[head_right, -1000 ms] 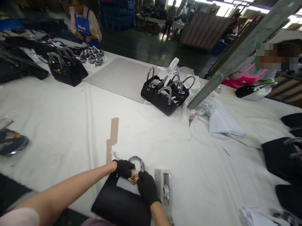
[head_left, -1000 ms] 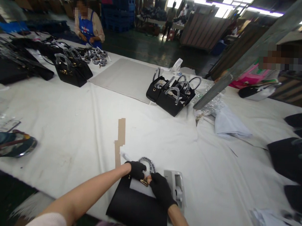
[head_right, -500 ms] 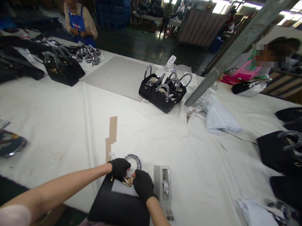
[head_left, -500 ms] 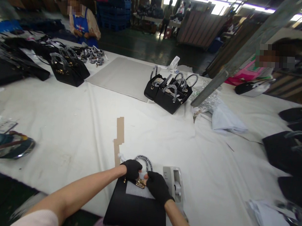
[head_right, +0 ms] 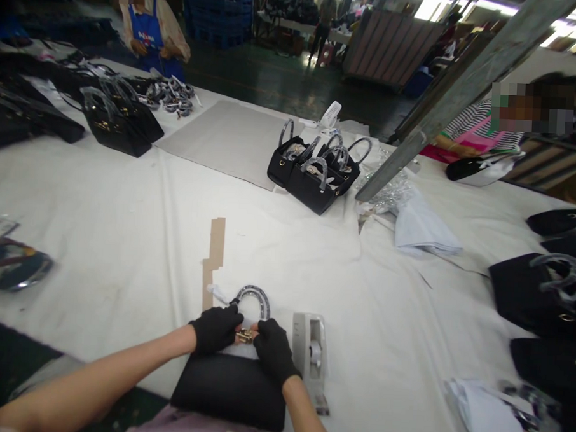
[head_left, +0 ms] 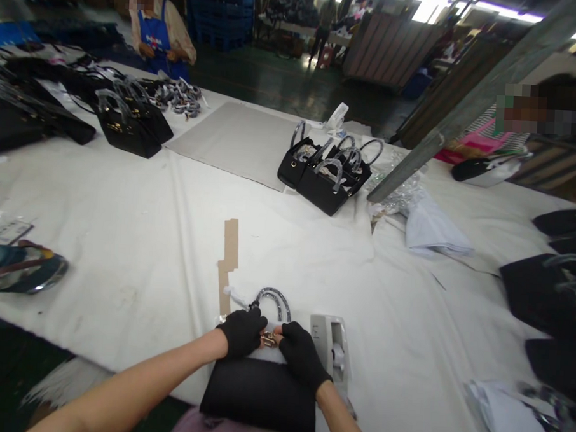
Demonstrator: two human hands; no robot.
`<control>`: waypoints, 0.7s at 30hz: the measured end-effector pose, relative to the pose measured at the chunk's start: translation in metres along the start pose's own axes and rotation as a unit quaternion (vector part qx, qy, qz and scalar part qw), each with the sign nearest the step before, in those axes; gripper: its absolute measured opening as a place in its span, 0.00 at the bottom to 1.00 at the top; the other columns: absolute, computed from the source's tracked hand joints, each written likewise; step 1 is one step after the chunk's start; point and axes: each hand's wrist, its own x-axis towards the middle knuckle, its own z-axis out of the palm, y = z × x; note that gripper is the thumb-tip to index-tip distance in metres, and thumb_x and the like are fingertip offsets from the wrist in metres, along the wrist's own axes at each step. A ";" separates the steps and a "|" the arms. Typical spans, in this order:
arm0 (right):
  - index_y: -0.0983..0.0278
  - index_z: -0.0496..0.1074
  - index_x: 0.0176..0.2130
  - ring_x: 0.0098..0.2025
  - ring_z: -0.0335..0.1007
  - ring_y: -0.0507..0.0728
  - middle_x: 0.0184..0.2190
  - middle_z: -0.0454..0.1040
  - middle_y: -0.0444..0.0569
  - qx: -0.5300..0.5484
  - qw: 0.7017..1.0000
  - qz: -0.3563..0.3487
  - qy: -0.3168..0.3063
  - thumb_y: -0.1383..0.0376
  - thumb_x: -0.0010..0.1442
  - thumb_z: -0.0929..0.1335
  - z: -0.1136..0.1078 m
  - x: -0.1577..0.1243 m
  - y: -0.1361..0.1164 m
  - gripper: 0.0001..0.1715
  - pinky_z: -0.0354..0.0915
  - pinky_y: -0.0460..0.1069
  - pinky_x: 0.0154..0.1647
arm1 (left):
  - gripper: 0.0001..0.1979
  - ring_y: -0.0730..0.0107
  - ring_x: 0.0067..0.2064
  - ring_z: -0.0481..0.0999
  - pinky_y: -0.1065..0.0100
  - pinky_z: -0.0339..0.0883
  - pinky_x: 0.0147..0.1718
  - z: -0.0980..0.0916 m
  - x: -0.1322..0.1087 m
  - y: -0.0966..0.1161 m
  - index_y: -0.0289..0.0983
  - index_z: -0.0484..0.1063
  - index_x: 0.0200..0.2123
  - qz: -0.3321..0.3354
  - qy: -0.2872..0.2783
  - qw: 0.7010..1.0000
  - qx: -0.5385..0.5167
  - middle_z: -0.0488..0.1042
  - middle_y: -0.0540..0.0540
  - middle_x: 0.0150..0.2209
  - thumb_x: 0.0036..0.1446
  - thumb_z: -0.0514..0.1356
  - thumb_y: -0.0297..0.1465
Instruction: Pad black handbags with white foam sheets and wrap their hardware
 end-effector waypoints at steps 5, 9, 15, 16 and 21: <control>0.63 0.77 0.36 0.41 0.71 0.55 0.36 0.76 0.50 -0.021 1.000 0.015 0.001 0.69 0.54 0.64 0.003 0.003 0.000 0.13 0.62 0.46 0.42 | 0.10 0.64 0.38 0.74 0.69 0.63 0.35 0.001 0.007 -0.019 0.38 0.70 0.35 0.054 0.046 0.987 -0.144 0.74 0.48 0.34 0.58 0.54 0.38; 0.64 0.75 0.32 0.38 0.71 0.56 0.33 0.75 0.50 -0.028 0.999 0.020 -0.001 0.70 0.53 0.64 0.003 0.003 0.002 0.11 0.62 0.46 0.38 | 0.12 0.69 0.32 0.72 0.71 0.59 0.30 -0.004 0.022 -0.017 0.36 0.71 0.29 0.086 -0.002 0.984 -0.159 0.72 0.50 0.27 0.58 0.54 0.36; 0.64 0.71 0.42 0.33 0.70 0.54 0.32 0.76 0.47 0.077 0.996 0.033 0.007 0.69 0.53 0.63 0.000 -0.002 0.004 0.16 0.62 0.46 0.34 | 0.10 0.67 0.31 0.74 0.70 0.61 0.29 -0.002 0.046 -0.004 0.36 0.77 0.30 0.076 -0.055 0.988 -0.120 0.75 0.47 0.26 0.54 0.57 0.32; 0.63 0.71 0.42 0.30 0.68 0.53 0.30 0.75 0.46 0.095 0.995 0.038 -0.005 0.67 0.54 0.62 -0.001 -0.002 0.004 0.15 0.61 0.46 0.31 | 0.10 0.65 0.32 0.74 0.69 0.63 0.30 0.000 0.050 -0.002 0.35 0.78 0.30 0.067 -0.059 0.989 -0.115 0.76 0.46 0.27 0.53 0.58 0.33; 0.65 0.70 0.27 0.24 0.61 0.51 0.22 0.69 0.44 0.088 0.994 0.063 -0.018 0.61 0.56 0.61 -0.002 0.005 0.002 0.13 0.54 0.45 0.24 | 0.17 0.58 0.42 0.77 0.66 0.69 0.40 0.002 0.057 -0.003 0.34 0.77 0.42 0.019 -0.080 0.992 -0.099 0.79 0.40 0.39 0.51 0.62 0.37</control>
